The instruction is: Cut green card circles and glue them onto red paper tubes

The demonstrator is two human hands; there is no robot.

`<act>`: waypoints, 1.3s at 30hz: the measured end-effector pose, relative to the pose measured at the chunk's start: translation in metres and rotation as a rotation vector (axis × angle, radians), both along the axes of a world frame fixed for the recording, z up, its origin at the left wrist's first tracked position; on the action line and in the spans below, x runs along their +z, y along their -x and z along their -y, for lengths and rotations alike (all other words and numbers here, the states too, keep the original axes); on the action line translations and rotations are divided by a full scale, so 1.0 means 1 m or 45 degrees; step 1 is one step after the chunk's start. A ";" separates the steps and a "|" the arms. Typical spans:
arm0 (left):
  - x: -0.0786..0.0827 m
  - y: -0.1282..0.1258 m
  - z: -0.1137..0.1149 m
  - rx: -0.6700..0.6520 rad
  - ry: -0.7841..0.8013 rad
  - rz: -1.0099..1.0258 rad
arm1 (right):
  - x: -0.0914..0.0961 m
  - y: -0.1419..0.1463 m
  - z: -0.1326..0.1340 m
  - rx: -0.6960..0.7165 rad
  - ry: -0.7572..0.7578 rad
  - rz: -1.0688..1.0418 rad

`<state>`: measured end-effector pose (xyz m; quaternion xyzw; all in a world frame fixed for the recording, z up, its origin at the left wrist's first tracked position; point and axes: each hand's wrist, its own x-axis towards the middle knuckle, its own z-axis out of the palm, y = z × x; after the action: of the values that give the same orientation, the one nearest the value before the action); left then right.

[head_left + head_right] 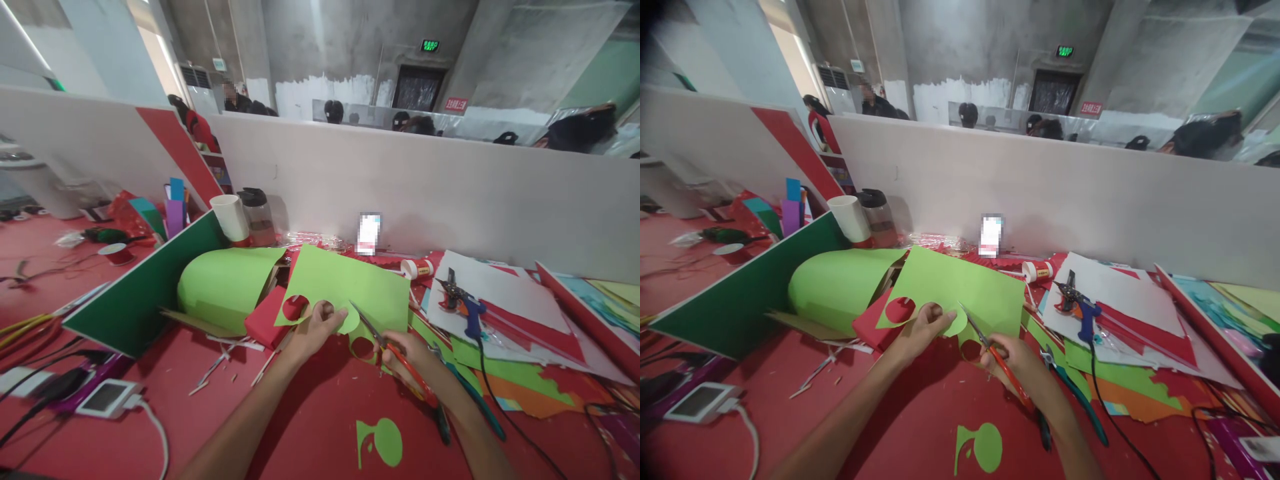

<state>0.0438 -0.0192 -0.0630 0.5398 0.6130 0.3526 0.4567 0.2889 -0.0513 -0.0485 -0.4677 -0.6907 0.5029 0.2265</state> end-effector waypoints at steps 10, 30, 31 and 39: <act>0.010 0.001 0.004 -0.076 0.014 0.042 | 0.010 0.001 0.002 -0.001 0.025 0.011; 0.008 -0.004 0.001 -0.148 -0.293 0.279 | 0.005 -0.002 0.001 -0.036 -0.018 0.115; 0.006 -0.005 0.000 -0.166 -0.303 0.334 | 0.002 -0.004 0.000 -0.041 -0.002 0.113; 0.009 -0.004 -0.005 -0.132 -0.345 0.454 | 0.000 -0.006 -0.002 -0.018 0.061 0.060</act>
<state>0.0482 -0.0144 -0.0538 0.5562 0.4411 0.4976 0.4985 0.2954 -0.0492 -0.0485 -0.4895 -0.6802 0.5067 0.2025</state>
